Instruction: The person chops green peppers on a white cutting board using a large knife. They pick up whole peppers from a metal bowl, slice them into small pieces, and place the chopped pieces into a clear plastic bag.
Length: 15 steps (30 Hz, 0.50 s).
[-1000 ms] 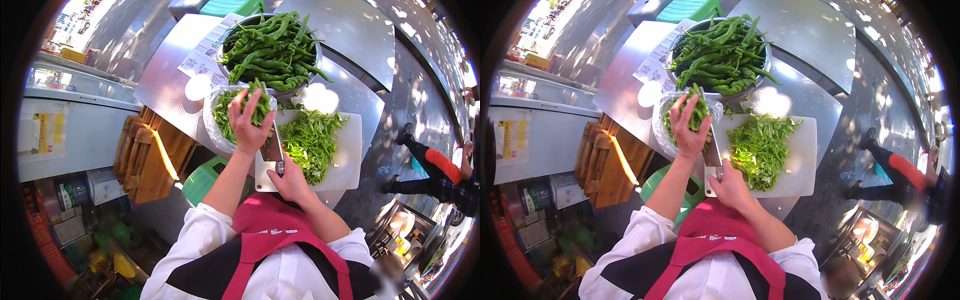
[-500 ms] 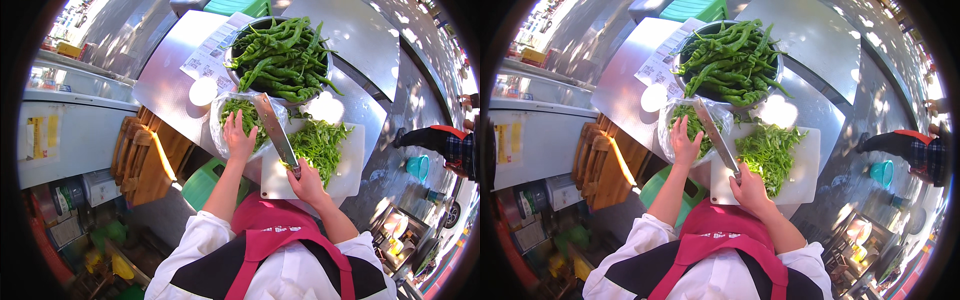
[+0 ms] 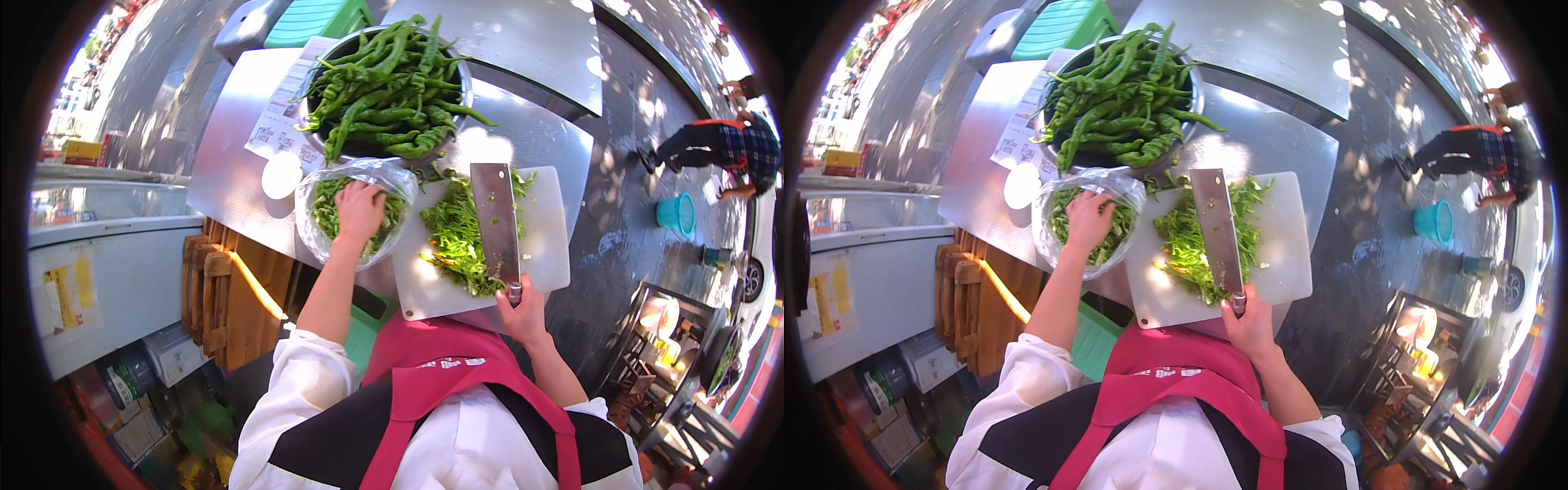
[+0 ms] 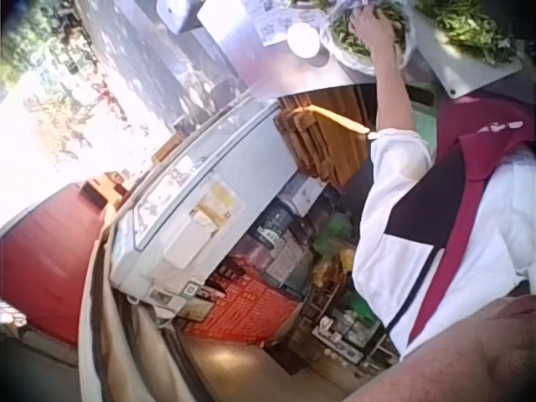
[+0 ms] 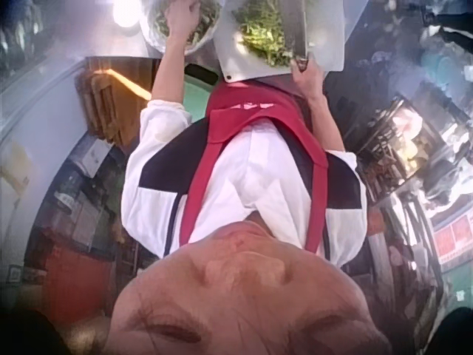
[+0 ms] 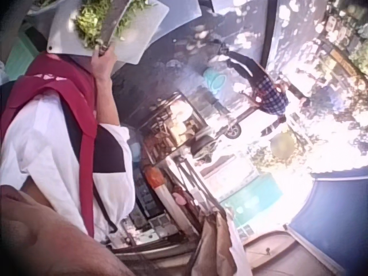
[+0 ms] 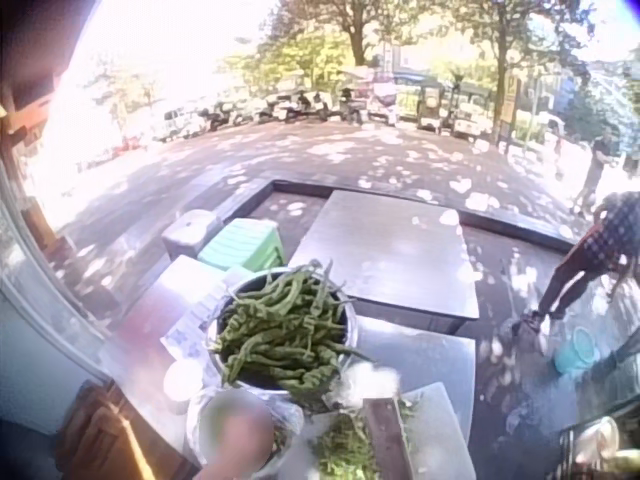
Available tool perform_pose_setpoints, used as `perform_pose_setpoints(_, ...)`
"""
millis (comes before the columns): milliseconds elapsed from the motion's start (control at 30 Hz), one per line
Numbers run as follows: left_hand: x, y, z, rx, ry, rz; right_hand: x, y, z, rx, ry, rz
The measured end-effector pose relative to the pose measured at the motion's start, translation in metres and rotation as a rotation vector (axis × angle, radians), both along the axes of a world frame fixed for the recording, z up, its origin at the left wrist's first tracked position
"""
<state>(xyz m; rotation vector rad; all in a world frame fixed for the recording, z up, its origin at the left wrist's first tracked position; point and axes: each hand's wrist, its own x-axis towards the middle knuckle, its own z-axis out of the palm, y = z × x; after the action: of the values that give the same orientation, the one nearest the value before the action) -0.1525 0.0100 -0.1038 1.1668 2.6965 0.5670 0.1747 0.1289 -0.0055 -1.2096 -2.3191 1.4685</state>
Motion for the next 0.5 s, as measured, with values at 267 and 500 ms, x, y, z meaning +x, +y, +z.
perform_pose_setpoints(267,0.043,0.001,0.057,0.35,-0.013,0.091,0.055,0.111,-0.088,0.417,-0.27,-0.126)
perform_pose_setpoints(500,0.113,0.078,0.029,0.265,-0.075,-0.305,0.032,0.159,-0.109,0.577,-0.484,0.06)
